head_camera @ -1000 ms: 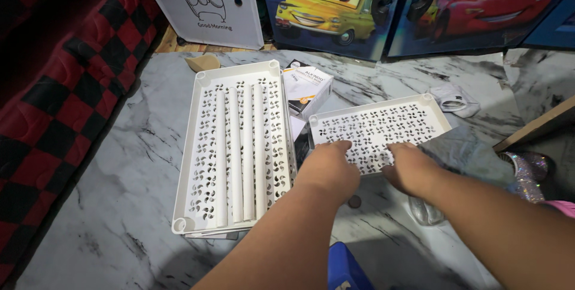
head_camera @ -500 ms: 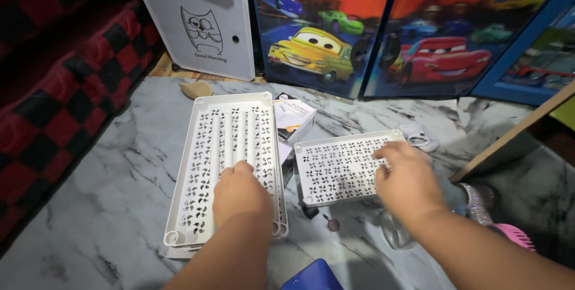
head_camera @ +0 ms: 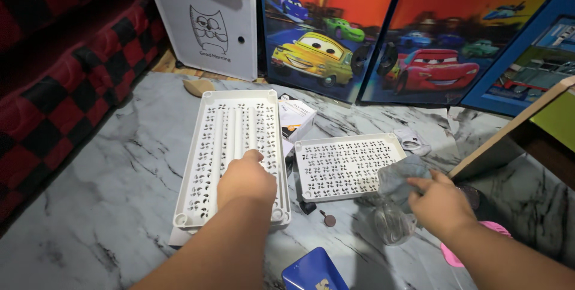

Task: The person wipes small black plastic components with a gray cloth, then attaches them to a white perforated plastic tray. The person also wipes a white cylindrical rod with the cloth and places it into the tray.

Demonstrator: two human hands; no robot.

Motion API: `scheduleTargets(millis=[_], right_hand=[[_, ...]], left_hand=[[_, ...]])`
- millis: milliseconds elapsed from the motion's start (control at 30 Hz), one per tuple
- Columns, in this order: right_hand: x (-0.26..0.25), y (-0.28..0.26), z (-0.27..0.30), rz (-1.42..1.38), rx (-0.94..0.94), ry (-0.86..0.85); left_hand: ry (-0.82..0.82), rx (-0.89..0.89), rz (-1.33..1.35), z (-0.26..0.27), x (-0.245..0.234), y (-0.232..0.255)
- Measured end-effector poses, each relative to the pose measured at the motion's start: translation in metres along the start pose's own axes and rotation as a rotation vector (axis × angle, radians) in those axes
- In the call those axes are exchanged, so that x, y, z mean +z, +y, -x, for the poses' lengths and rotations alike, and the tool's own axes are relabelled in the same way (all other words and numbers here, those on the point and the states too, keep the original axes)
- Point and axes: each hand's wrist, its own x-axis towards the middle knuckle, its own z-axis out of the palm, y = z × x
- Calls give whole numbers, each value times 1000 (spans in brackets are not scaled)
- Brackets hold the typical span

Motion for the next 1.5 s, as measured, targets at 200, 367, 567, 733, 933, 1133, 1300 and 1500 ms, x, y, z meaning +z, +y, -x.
scheduleTargets(millis=[200, 367, 567, 733, 933, 1133, 1300, 1500], right_hand=[[-16, -4, 13, -188, -20, 205], [-50, -21, 21, -258, -84, 480], [-120, -69, 19, -413, -355, 803], [-182, -140, 27, -1328, 68, 331], [-217, -189, 64, -1794, 63, -200], [-224, -184, 65, -1781, 144, -255], [-240, -164, 50, -1895, 310, -110], [-233, -168, 61, -1777, 351, 21]], left_hand=[[5, -63, 190, 16, -18, 18], [46, -97, 275, 17, -14, 25], [174, 98, 396, 2, 6, 40], [-105, 289, 846, 36, 0, 82], [-372, 363, 1133, 95, -45, 114], [-612, 439, 842, 114, -84, 108], [-853, 230, 841, 122, -98, 85], [-878, 243, 985, 126, -77, 84]])
